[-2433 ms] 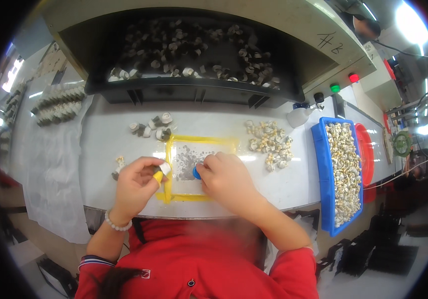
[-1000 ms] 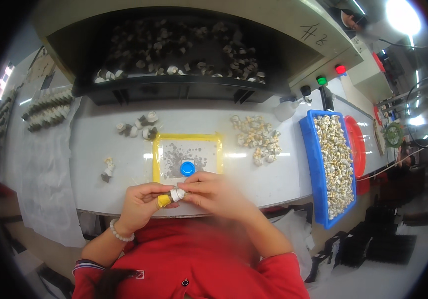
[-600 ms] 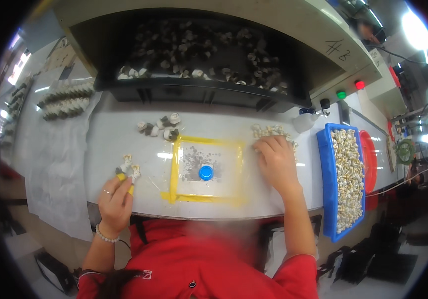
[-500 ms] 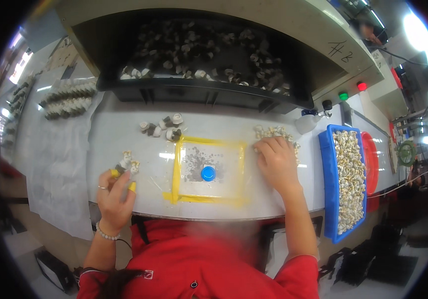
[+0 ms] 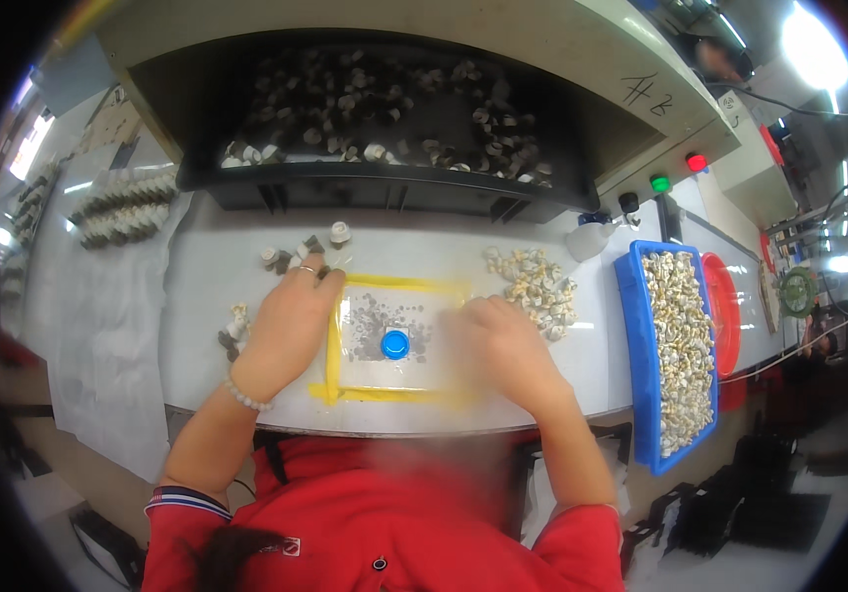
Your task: The person assembles small cylindrical components by hand at a workstation. They pick up a base piece, apply a substance from a squeeze bottle, and attach a smaller cap-like piece. The assembled units are placed into a blue tray, while raw components are organized in a black tray and on the table.
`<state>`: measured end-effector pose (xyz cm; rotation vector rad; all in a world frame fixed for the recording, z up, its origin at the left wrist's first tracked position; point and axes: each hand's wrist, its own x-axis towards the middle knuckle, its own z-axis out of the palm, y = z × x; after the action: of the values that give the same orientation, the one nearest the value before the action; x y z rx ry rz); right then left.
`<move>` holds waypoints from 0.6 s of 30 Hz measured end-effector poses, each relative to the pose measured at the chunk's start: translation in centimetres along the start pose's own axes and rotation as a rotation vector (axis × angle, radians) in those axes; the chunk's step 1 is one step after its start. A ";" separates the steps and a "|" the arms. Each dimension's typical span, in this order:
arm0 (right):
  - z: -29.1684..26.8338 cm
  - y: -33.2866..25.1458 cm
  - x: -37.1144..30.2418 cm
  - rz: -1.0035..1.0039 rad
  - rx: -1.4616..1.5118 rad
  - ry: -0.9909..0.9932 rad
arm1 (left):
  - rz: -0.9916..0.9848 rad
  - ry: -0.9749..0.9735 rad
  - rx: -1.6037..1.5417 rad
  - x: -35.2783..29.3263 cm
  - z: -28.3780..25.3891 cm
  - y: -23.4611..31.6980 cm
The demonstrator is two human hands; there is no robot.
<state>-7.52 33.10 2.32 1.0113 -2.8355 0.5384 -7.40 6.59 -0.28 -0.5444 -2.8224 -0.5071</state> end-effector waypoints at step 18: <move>1.9 -3.6 2.5 -0.192 0.027 0.053 | -0.511 -0.041 -1.802 -7.2 0.3 2.5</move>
<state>-7.13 28.34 2.12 1.2384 -2.6539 0.5756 0.12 6.59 -1.78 0.0415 -1.6435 -2.9850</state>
